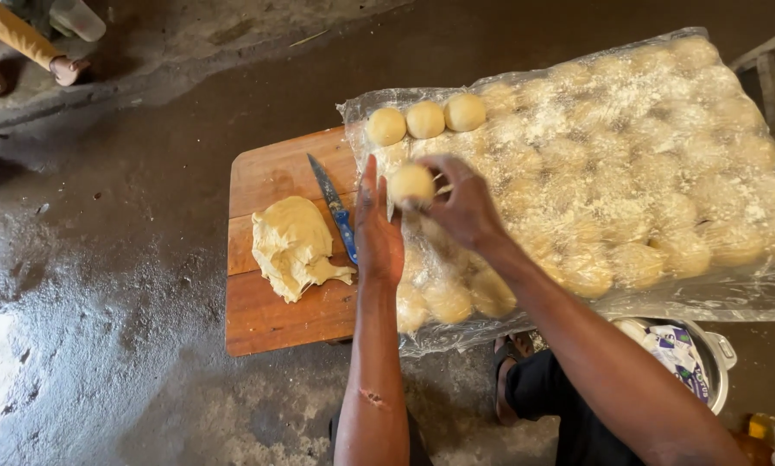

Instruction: Cutting dough into small portions and rolling them into balls to place on a tray

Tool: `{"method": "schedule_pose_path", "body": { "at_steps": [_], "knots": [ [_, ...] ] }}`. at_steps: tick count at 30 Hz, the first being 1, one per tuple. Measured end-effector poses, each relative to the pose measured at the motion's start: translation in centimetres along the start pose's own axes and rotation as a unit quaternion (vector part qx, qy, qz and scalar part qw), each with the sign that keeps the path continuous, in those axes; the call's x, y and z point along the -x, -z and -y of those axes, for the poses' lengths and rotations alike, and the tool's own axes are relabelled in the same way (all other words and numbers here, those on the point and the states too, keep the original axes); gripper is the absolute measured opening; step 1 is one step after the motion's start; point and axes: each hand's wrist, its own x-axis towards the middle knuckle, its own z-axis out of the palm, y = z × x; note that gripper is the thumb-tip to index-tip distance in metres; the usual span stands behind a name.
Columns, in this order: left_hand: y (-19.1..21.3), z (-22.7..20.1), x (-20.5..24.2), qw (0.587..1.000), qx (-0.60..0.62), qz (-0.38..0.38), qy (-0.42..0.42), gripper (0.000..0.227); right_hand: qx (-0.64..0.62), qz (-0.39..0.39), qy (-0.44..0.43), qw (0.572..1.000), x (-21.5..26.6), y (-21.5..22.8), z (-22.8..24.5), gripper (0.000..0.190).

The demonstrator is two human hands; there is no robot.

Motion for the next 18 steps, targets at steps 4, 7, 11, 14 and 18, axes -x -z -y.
{"method": "schedule_pose_path", "body": {
  "at_steps": [4,7,11,14,18],
  "knots": [
    [2.1,1.0,-1.1,1.000,0.024,-0.006,-0.002,0.072,0.004,-0.077,0.035,0.996,-3.9,4.2,-2.0,0.069],
    [2.7,0.9,-1.2,0.999,0.028,-0.023,0.013,0.063,0.022,-0.198,0.048,0.979,-7.7,6.7,-4.2,0.061],
    [3.2,0.6,-1.9,0.996,0.038,-0.070,0.028,0.068,0.101,-0.288,0.020,0.952,-11.6,8.6,-7.4,0.045],
    [3.5,0.4,-2.4,0.994,0.056,-0.090,0.030,0.067,0.162,-0.257,-0.014,0.953,-12.7,9.2,-8.8,0.042],
    [4.1,0.2,-2.6,0.990,0.068,-0.113,0.045,0.068,0.249,-0.223,-0.037,0.942,-13.0,9.7,-9.4,0.041]
  ]
}}
